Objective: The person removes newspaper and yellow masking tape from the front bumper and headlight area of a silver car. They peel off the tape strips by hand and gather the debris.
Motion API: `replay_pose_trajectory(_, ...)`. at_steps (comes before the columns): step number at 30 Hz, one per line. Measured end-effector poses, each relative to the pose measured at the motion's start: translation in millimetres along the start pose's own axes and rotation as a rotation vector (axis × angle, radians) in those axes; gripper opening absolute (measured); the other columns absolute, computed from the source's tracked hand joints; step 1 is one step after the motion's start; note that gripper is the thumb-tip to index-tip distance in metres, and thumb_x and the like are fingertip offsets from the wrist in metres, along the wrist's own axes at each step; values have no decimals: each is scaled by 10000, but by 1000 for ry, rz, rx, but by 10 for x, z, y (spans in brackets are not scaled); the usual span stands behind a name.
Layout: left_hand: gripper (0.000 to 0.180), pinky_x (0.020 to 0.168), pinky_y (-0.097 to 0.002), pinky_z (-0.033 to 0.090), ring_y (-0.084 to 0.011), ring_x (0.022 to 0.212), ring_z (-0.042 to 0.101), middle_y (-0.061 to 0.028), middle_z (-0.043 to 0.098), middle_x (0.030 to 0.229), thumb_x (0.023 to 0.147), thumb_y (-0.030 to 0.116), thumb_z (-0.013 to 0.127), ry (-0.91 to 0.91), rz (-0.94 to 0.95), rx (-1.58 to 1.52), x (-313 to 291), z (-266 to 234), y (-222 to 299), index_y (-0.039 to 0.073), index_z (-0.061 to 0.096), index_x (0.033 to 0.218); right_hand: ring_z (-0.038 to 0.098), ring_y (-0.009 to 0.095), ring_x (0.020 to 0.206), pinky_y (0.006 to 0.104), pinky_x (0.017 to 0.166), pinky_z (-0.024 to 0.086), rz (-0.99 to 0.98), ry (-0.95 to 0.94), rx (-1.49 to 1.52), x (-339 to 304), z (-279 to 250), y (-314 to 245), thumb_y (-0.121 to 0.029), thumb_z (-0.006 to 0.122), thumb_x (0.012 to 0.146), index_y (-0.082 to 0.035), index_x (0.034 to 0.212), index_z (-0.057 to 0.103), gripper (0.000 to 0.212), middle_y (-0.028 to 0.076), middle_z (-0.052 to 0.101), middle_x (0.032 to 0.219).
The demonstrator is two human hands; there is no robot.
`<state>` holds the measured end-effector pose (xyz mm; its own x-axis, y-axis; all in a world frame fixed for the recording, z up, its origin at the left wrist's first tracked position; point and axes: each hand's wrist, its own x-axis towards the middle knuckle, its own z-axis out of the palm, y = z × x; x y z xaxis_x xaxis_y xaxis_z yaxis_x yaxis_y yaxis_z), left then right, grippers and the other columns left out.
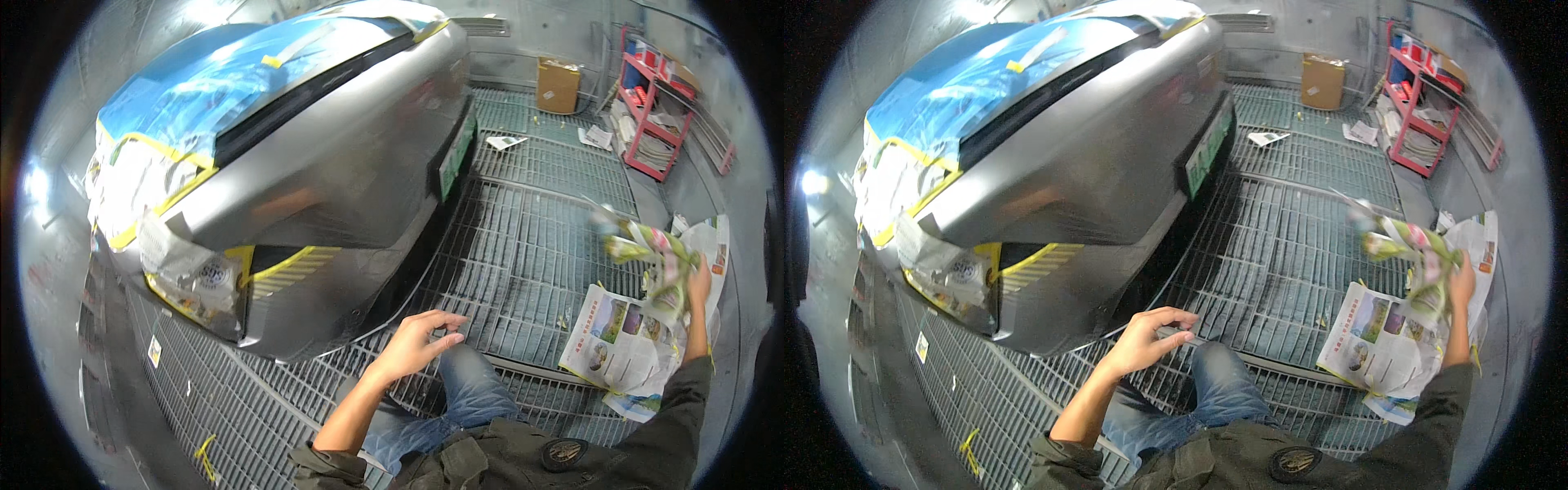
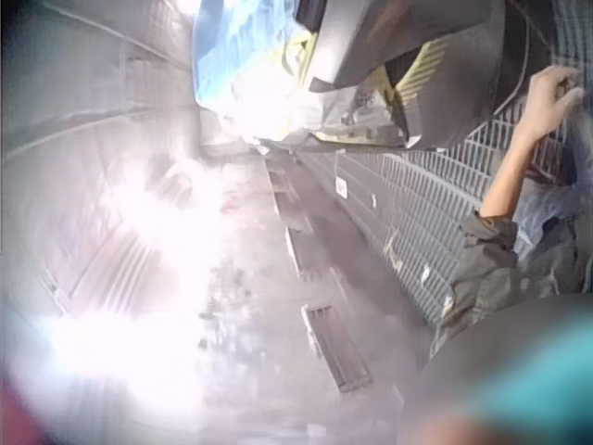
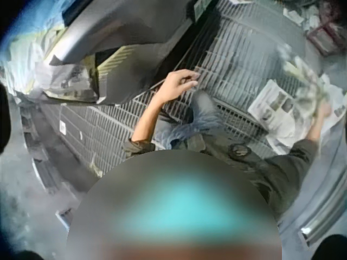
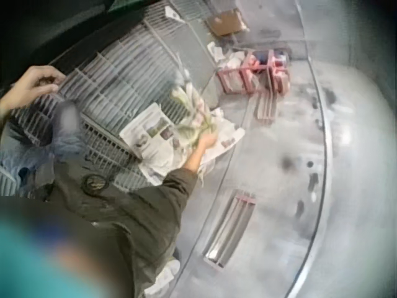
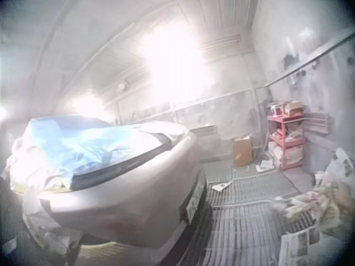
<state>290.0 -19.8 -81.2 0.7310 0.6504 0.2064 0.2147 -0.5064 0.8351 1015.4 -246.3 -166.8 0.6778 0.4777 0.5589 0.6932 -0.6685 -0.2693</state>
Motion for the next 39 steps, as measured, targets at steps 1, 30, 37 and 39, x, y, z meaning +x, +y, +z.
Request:
replay_pose_trajectory(1, 319, 846, -321, 530, -187, 905, 674, -91, 702, 961, 872, 109, 723, 31, -18, -21, -83, 4, -60, 36, 688, 1180, 600, 370, 1154, 430, 961, 467, 76, -15, -76, -133, -20, 266, -118, 624, 863, -116, 1387, 513, 536, 170, 645, 1250)
replay_pose_trajectory(30, 197, 751, -244, 522, -78, 807, 629, -31, 720, 904, 929, 151, 707, 985, -301, -417, -1727, -759, -709, 1, 728, 1056, 628, 267, 729, 394, 672, 505, 20, -723, -212, -982, 789, -84, -182, 716, 705, 26, 892, 628, 294, 160, 665, 803)
replay_pose_trajectory(37, 151, 658, -224, 479, -58, 710, 594, -2, 698, 788, 875, 155, 771, 1261, -308, -273, -2104, -1188, -576, 14, 744, 921, 560, 173, 515, 359, 534, 472, -211, -384, 353, -738, 878, -1197, -127, 673, 790, 11, 708, 636, 164, 78, 622, 611)
replay_pose_trajectory(39, 153, 585, -196, 424, -36, 644, 548, 22, 656, 723, 869, 162, 787, 1312, -308, -224, -2207, -1241, -569, 24, 723, 852, 567, 127, 510, 306, 510, 451, -199, -521, 538, -783, 717, -1902, -140, 677, 865, 9, 801, 671, 162, 47, 611, 598)
